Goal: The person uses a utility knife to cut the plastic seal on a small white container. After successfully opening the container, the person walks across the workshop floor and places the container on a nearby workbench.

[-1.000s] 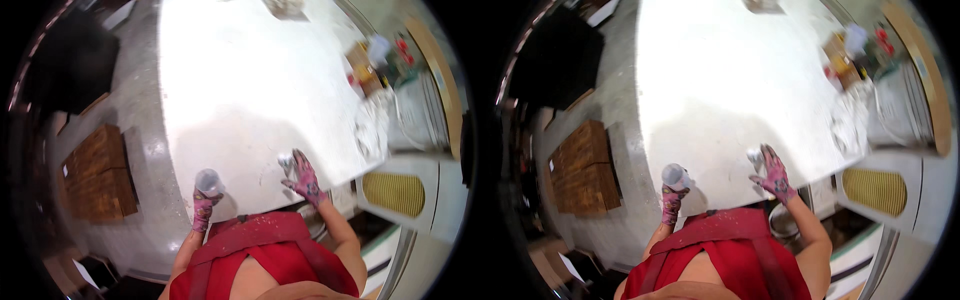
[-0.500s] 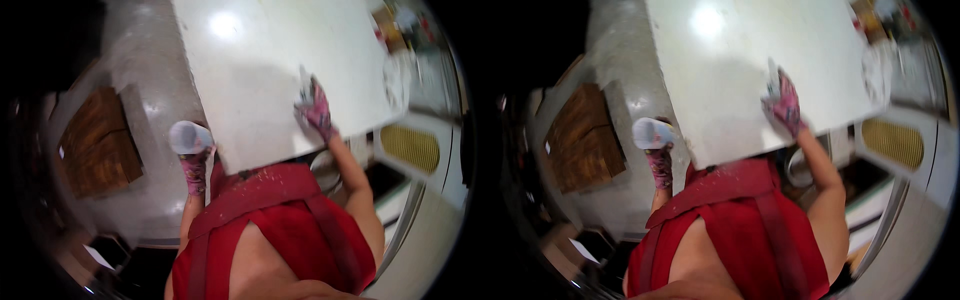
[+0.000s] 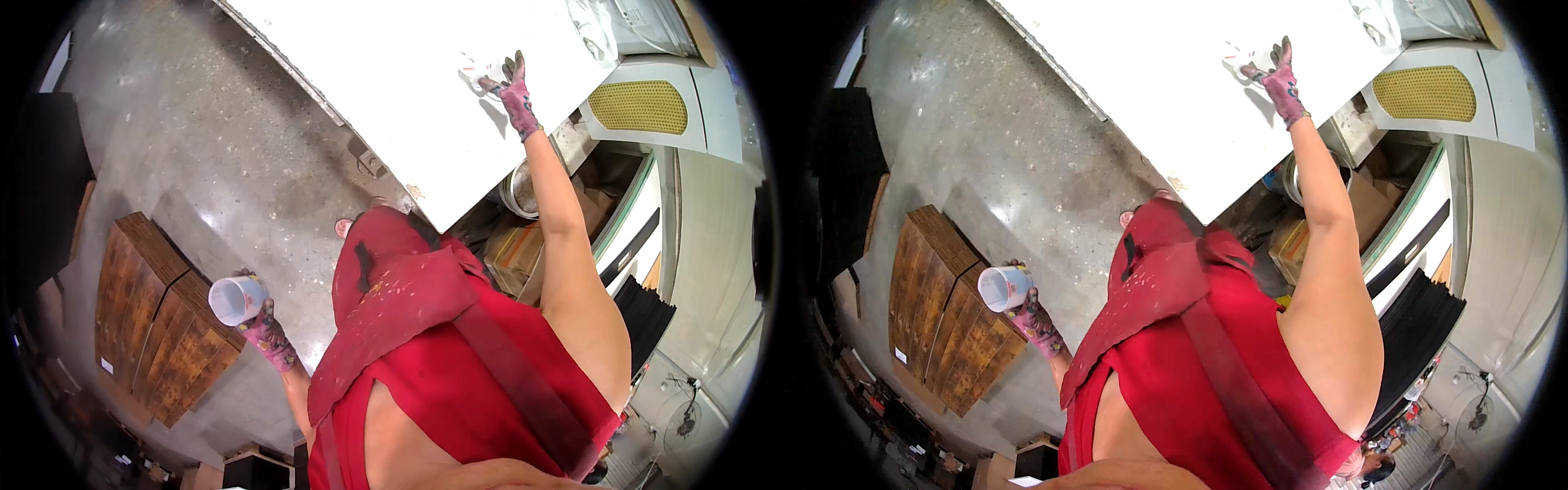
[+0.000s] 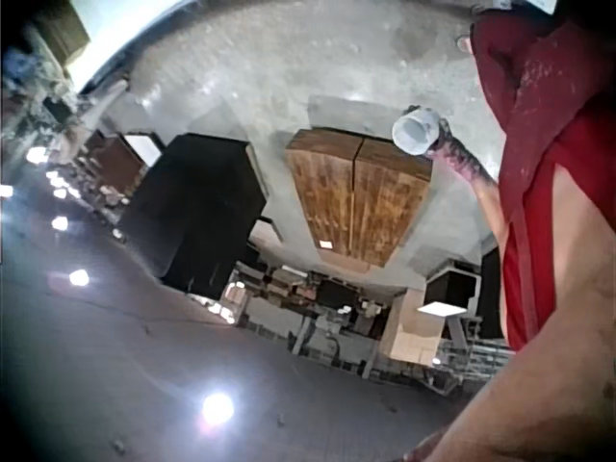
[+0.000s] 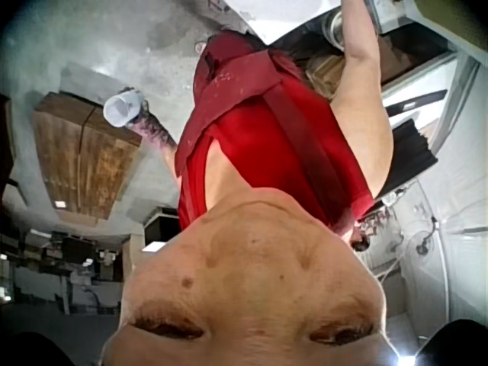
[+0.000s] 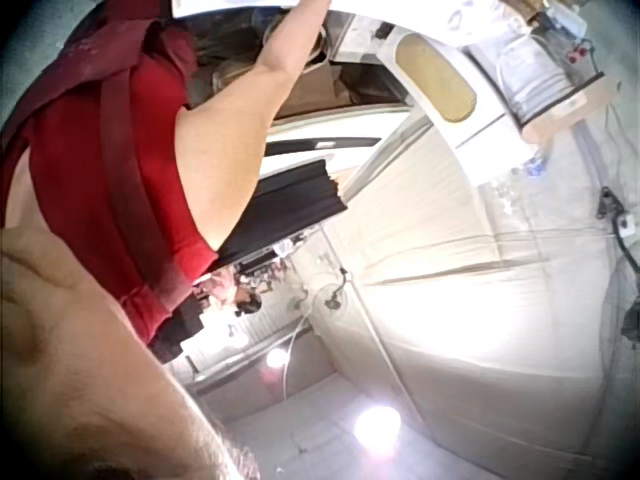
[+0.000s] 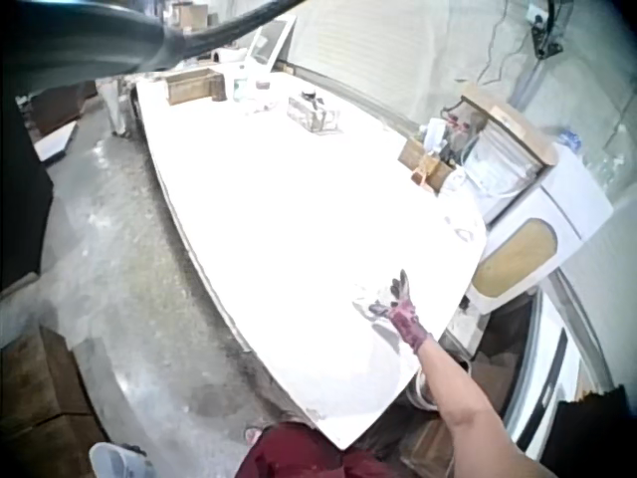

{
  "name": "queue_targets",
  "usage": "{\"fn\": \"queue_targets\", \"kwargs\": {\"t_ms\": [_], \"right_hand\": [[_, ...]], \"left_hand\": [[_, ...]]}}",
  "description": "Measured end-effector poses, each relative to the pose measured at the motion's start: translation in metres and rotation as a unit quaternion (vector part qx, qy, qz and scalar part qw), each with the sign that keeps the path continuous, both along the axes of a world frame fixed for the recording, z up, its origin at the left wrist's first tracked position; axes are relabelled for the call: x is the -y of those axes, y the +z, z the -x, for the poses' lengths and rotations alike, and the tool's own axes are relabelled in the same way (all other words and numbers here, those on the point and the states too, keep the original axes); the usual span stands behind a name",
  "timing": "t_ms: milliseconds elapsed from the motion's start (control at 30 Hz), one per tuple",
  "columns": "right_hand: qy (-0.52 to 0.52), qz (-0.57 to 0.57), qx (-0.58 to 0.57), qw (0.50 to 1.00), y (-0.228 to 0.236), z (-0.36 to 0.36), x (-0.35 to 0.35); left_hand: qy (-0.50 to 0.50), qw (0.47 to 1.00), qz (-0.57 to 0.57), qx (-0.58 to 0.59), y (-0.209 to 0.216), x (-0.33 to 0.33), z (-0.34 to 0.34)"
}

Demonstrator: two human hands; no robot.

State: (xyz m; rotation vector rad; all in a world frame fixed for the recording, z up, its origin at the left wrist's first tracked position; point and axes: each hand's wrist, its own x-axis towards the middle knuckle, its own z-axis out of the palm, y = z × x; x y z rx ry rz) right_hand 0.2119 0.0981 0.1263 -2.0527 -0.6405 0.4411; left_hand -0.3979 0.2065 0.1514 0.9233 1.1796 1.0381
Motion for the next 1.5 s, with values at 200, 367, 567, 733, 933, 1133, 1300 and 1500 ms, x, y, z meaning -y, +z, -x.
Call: {"fn": "queue_targets", "kwargs": {"t_ms": [200,367,567,733,933,1133,1300,1500], "right_hand": [[-0.011,-0.307,-0.276,0.911,0.014,-0.028,0.074],[-0.001,-0.358,-0.252,0.899,0.033,-0.045,0.152],[-0.193,-0.279,-0.285,0.897,0.074,-0.053,0.329],[-0.170,-0.247,-0.182,0.937,0.132,-0.051,0.440],[0.043,-0.016,0.123,0.991,0.236,-0.017,0.449],[0.067,0.029,0.122,0.990,0.184,0.116,0.401],[-0.038,0.193,0.287,0.937,0.135,0.171,0.451],[-0.044,0.062,0.369,0.926,0.072,0.160,0.580]], "left_hand": [[-0.128,0.975,-0.178,-0.031,0.034,-0.032,-0.049],[-0.159,0.962,-0.222,-0.004,0.116,-0.023,-0.110],[-0.159,0.972,-0.171,0.039,0.171,0.051,-0.145],[-0.169,0.961,-0.190,0.107,0.193,0.170,-0.126],[-0.179,0.962,-0.196,0.070,0.202,0.271,-0.140],[-0.229,0.963,-0.141,-0.024,0.203,0.291,-0.133],[-0.222,0.963,-0.135,-0.067,0.181,0.274,-0.095],[-0.246,0.959,-0.088,-0.112,0.191,0.297,-0.096]]}}
